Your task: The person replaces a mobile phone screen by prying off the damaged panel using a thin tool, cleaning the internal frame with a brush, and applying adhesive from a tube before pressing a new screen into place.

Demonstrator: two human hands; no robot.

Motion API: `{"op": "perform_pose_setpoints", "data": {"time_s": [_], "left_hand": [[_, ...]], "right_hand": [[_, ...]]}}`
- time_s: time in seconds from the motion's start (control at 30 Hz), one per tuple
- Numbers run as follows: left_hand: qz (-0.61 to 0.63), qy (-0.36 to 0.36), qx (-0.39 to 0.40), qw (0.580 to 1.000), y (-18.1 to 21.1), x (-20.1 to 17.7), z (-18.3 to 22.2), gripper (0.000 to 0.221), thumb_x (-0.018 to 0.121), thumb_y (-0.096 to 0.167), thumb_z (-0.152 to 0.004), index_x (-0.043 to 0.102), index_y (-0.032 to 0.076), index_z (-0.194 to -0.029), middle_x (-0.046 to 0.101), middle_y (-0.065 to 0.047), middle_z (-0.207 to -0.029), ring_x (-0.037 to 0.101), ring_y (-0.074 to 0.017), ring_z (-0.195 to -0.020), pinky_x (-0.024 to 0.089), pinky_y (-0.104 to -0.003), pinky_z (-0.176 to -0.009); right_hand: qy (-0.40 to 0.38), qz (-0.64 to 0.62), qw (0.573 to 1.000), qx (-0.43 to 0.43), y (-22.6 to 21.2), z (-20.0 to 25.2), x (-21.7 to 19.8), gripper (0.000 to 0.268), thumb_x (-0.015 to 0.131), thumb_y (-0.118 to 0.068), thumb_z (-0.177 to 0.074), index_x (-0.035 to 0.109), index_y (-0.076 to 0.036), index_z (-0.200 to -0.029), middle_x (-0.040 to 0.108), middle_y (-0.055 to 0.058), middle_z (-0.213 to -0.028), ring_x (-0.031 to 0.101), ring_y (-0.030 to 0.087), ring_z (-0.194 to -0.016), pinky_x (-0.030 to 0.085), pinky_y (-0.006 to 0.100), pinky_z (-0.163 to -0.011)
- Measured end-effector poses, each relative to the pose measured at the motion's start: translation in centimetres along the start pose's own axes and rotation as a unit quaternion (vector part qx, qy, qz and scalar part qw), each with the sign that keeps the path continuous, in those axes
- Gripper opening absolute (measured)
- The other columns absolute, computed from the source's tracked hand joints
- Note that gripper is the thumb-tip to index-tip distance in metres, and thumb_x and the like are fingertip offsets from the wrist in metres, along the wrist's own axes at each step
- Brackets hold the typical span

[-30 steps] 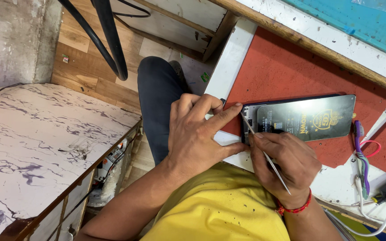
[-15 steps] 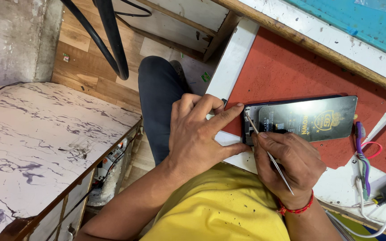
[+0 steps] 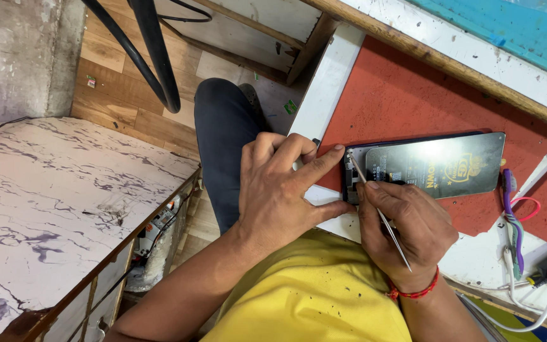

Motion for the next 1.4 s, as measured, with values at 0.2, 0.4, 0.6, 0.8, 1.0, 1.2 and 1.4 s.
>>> {"op": "perform_pose_setpoints", "data": {"time_s": [0.2, 0.4, 0.6, 0.8, 1.0, 1.2, 1.4], "left_hand": [[-0.005, 0.003, 0.004, 1.0, 0.1, -0.3, -0.1, 0.075, 0.095, 0.051, -0.058, 0.076, 0.02, -0.124, 0.054, 0.004, -0.098, 0.045, -0.0211, -0.102, 0.035, -0.045, -0.092], [-0.009, -0.001, 0.008, 1.0, 0.0, -0.1, -0.2, 0.076, 0.094, 0.051, -0.059, 0.076, 0.021, -0.125, 0.054, 0.004, -0.099, 0.045, -0.0209, -0.102, 0.035, -0.045, -0.093], [-0.012, 0.004, 0.011, 1.0, 0.0, 0.0, -0.1, 0.077, 0.095, 0.052, -0.059, 0.075, 0.022, -0.127, 0.054, 0.005, -0.098, 0.046, -0.0202, -0.102, 0.035, -0.044, -0.09], [-0.014, 0.006, 0.012, 1.0, -0.1, 0.1, 0.0, 0.077, 0.094, 0.053, -0.06, 0.075, 0.022, -0.127, 0.054, 0.004, -0.099, 0.046, -0.021, -0.102, 0.035, -0.045, -0.092], [-0.007, 0.004, 0.014, 1.0, -0.1, 0.0, -0.2, 0.077, 0.094, 0.053, -0.058, 0.076, 0.02, -0.125, 0.053, 0.004, -0.098, 0.045, -0.0214, -0.102, 0.034, -0.045, -0.092], [-0.01, -0.002, 0.01, 1.0, 0.0, -0.2, 0.1, 0.077, 0.094, 0.053, -0.059, 0.076, 0.019, -0.126, 0.054, 0.004, -0.1, 0.045, -0.0213, -0.103, 0.035, -0.045, -0.094], [-0.015, 0.006, 0.022, 1.0, -0.1, 0.1, 0.0, 0.077, 0.094, 0.056, -0.059, 0.077, 0.019, -0.124, 0.053, 0.003, -0.1, 0.044, -0.0224, -0.103, 0.034, -0.047, -0.093]], "right_hand": [[0.013, 0.007, 1.0, -0.001, -0.2, 0.0, 0.1, 0.019, 0.078, 0.011, -0.091, 0.066, 0.002, -0.101, 0.074, 0.018, -0.098, 0.075, 0.026, -0.081, 0.058, 0.03, -0.07], [-0.033, -0.018, 0.999, -0.032, 0.2, -1.1, -0.4, 0.018, 0.079, 0.009, -0.086, 0.067, 0.003, -0.098, 0.074, 0.018, -0.093, 0.073, 0.026, -0.077, 0.055, 0.032, -0.066], [0.015, 0.014, 1.0, 0.01, 0.1, -0.3, 0.1, 0.017, 0.078, 0.01, -0.088, 0.066, 0.002, -0.096, 0.074, 0.019, -0.093, 0.073, 0.026, -0.078, 0.056, 0.031, -0.067], [0.032, 0.016, 0.999, 0.009, 0.1, 0.2, 0.3, 0.015, 0.077, 0.01, -0.093, 0.065, 0.002, -0.099, 0.073, 0.019, -0.097, 0.075, 0.026, -0.079, 0.059, 0.031, -0.07], [0.0, 0.003, 1.0, -0.005, 0.4, -0.6, 0.0, 0.015, 0.08, 0.008, -0.089, 0.068, 0.003, -0.096, 0.073, 0.018, -0.091, 0.073, 0.027, -0.078, 0.057, 0.032, -0.068], [-0.041, -0.036, 0.998, 0.021, 0.9, -0.9, -1.0, 0.013, 0.079, 0.006, -0.09, 0.069, 0.003, -0.096, 0.074, 0.017, -0.093, 0.075, 0.025, -0.082, 0.058, 0.029, -0.069], [-0.097, -0.091, 0.989, 0.069, 1.3, -0.4, -2.4, 0.011, 0.077, 0.007, -0.085, 0.07, 0.002, -0.091, 0.075, 0.014, -0.09, 0.075, 0.02, -0.077, 0.058, 0.028, -0.07]]}}
Point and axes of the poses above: each hand's wrist, its own z-axis away from the middle knuckle, its own x-axis out of the palm, y = z × x, the point moved 3 cm from there along -z, towards the middle knuckle
